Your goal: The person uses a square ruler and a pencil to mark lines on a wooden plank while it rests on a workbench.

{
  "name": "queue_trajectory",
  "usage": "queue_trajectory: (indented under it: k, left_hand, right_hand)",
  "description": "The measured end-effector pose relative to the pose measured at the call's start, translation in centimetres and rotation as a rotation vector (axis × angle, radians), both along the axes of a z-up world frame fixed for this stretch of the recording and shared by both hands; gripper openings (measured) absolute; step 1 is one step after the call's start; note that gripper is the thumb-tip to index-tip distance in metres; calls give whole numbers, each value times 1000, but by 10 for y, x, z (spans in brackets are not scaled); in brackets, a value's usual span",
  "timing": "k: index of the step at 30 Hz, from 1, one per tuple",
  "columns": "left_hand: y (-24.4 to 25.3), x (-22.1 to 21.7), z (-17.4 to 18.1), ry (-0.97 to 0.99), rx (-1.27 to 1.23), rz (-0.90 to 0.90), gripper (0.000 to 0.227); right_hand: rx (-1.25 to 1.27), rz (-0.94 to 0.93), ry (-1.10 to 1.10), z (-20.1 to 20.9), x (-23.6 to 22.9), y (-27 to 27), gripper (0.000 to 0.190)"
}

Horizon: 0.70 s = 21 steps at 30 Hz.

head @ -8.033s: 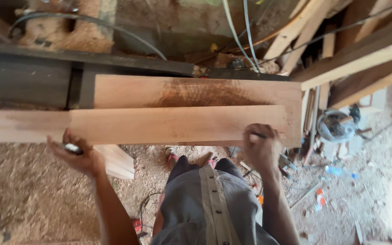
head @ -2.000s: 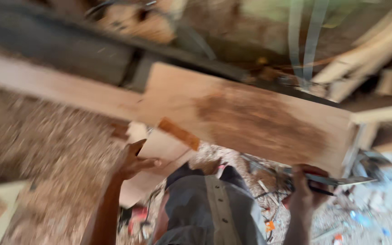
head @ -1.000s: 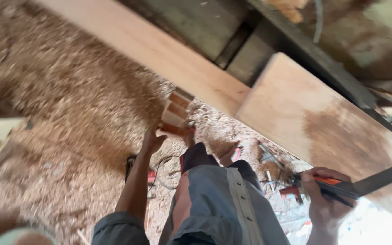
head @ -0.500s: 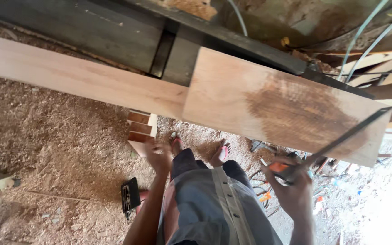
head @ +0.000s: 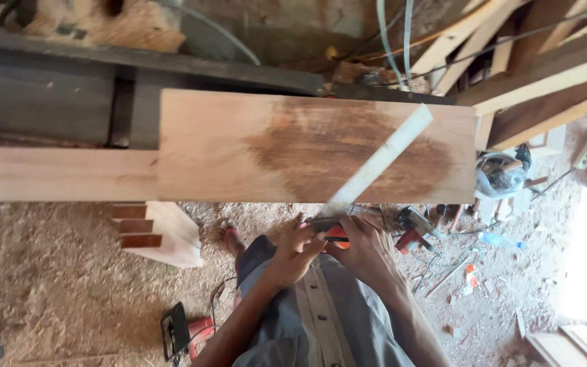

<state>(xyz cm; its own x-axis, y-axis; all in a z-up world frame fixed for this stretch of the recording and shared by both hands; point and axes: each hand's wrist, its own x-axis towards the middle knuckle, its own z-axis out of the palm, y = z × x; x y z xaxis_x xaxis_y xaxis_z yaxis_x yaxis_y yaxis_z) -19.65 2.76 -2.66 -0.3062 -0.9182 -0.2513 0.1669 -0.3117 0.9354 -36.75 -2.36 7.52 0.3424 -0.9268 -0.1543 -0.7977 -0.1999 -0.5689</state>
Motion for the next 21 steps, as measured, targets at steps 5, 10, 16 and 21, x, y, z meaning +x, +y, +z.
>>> queue_trajectory:
  k: [5,10,16,21]
  left_hand:
    - [-2,-28,-9,249,92,203,26]
    - [15,-8,-22,309,174,513,19]
    - [49,40,-39,216,164,998,22]
    - [57,61,-33,57,6,1063,22]
  right_hand:
    - [-216,103,-126,11,-17,-8,67]
    - [-29,60,-225,10,-34,-22,44]
    - [-221,106,-184,-19,-45,-62,27]
    - [-172,87,-113,-12,-51,-91,29]
